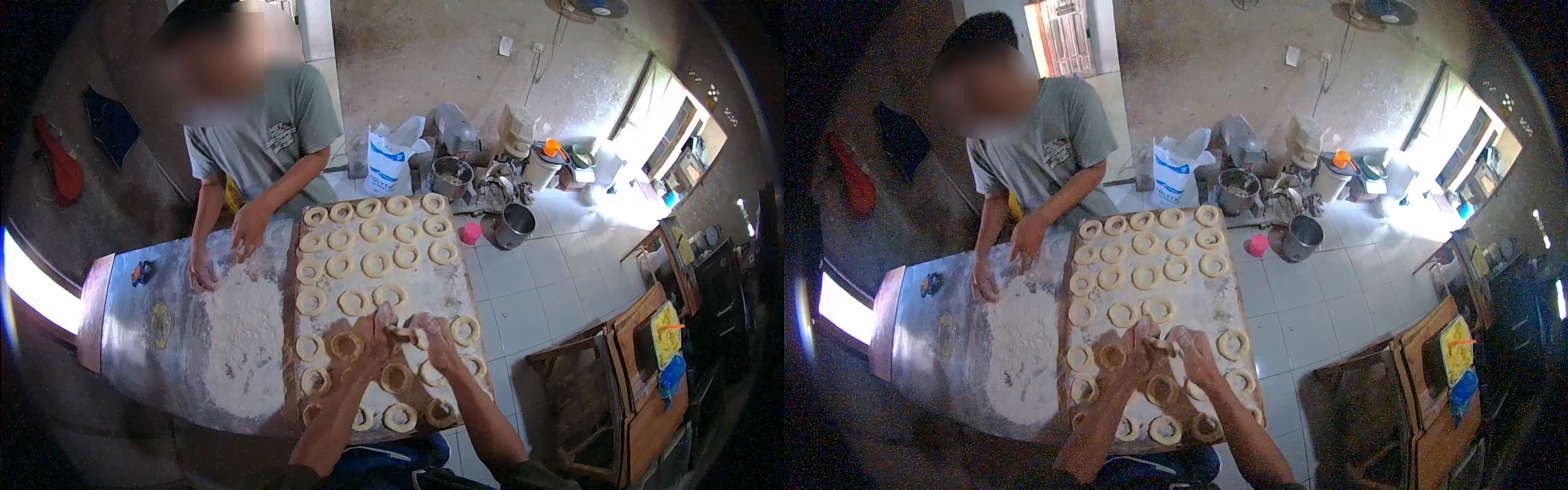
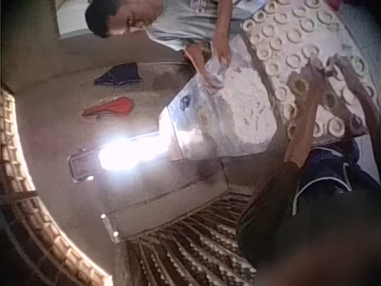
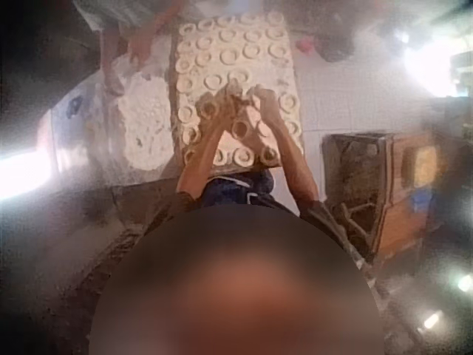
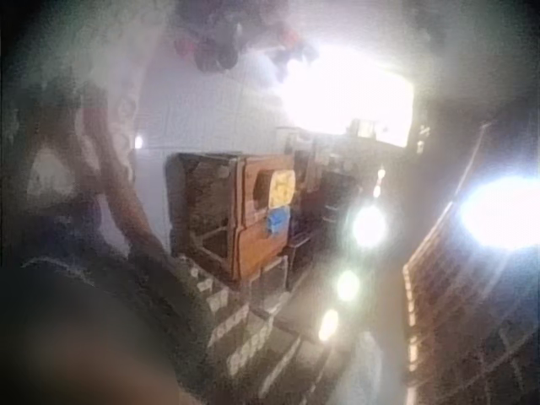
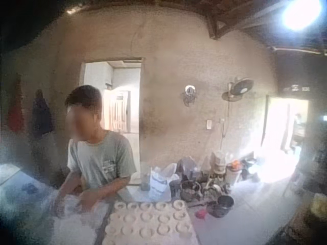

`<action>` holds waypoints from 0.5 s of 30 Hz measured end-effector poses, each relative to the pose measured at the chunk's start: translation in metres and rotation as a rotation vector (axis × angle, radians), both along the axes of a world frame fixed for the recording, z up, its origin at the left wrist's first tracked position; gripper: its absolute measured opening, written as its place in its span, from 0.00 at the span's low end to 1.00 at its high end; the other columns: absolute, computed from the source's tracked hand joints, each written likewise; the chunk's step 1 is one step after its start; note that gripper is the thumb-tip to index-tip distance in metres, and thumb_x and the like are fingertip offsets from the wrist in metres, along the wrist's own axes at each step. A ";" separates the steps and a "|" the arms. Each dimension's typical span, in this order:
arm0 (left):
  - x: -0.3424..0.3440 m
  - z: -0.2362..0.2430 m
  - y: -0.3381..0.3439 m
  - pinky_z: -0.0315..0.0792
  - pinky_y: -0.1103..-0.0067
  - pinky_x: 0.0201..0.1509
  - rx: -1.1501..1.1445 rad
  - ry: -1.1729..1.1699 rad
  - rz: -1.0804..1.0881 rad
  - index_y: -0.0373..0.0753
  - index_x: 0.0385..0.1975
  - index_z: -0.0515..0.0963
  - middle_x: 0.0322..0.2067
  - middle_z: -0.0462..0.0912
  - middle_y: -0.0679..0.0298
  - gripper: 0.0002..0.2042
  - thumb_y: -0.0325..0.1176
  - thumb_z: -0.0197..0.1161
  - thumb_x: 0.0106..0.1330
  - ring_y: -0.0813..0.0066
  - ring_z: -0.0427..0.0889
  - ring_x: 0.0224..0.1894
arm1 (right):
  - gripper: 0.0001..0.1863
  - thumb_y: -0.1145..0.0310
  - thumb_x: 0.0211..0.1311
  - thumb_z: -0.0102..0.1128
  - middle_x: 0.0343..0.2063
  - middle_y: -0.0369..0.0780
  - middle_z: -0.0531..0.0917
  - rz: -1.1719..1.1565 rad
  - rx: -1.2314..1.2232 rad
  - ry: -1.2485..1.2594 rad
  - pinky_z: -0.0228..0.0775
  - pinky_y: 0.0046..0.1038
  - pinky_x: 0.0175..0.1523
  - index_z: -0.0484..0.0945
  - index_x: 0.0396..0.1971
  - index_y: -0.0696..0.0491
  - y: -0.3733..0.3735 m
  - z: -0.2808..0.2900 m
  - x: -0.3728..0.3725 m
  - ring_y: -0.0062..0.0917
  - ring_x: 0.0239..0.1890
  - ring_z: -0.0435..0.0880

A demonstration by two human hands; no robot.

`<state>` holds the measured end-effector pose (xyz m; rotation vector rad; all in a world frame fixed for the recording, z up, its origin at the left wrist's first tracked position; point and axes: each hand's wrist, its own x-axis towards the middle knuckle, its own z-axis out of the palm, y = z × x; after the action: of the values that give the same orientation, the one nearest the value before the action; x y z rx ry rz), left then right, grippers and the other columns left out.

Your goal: The person shapes small dough balls into ring shapes by hand and places them on a wooden board. Another person works alongside at the same table. The shaped dough rings are later placed on a multi-tiered wooden rack.

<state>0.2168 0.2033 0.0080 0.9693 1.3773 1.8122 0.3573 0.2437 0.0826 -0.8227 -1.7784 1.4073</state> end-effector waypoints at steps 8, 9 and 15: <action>0.003 0.024 0.091 0.63 0.50 0.61 -0.613 0.896 0.213 0.40 0.47 0.74 0.48 0.78 0.54 0.13 0.38 0.54 0.66 0.47 0.71 0.57 | 0.29 0.59 0.53 0.69 0.39 0.51 0.82 -0.289 0.347 -0.645 0.75 0.43 0.47 0.73 0.50 0.61 0.074 -0.011 0.045 0.48 0.43 0.81; 0.002 0.024 0.087 0.62 0.49 0.61 -0.690 1.130 0.219 0.40 0.46 0.74 0.45 0.79 0.54 0.13 0.38 0.55 0.66 0.48 0.72 0.55 | 0.31 0.61 0.53 0.70 0.38 0.51 0.82 -0.290 0.407 -0.647 0.75 0.43 0.46 0.71 0.53 0.61 0.068 -0.016 0.060 0.45 0.42 0.82; -0.009 0.029 0.078 0.52 0.43 0.63 -0.563 1.113 0.079 0.43 0.43 0.81 0.46 0.82 0.59 0.16 0.42 0.65 0.58 0.53 0.73 0.56 | 0.28 0.65 0.56 0.68 0.36 0.46 0.83 -0.351 0.121 -0.604 0.75 0.37 0.39 0.72 0.57 0.56 0.026 -0.023 0.134 0.34 0.37 0.82</action>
<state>0.2075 0.2818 0.0372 1.6758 2.3965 0.7312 0.4909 0.2696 0.0594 -1.5230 -1.9909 0.8602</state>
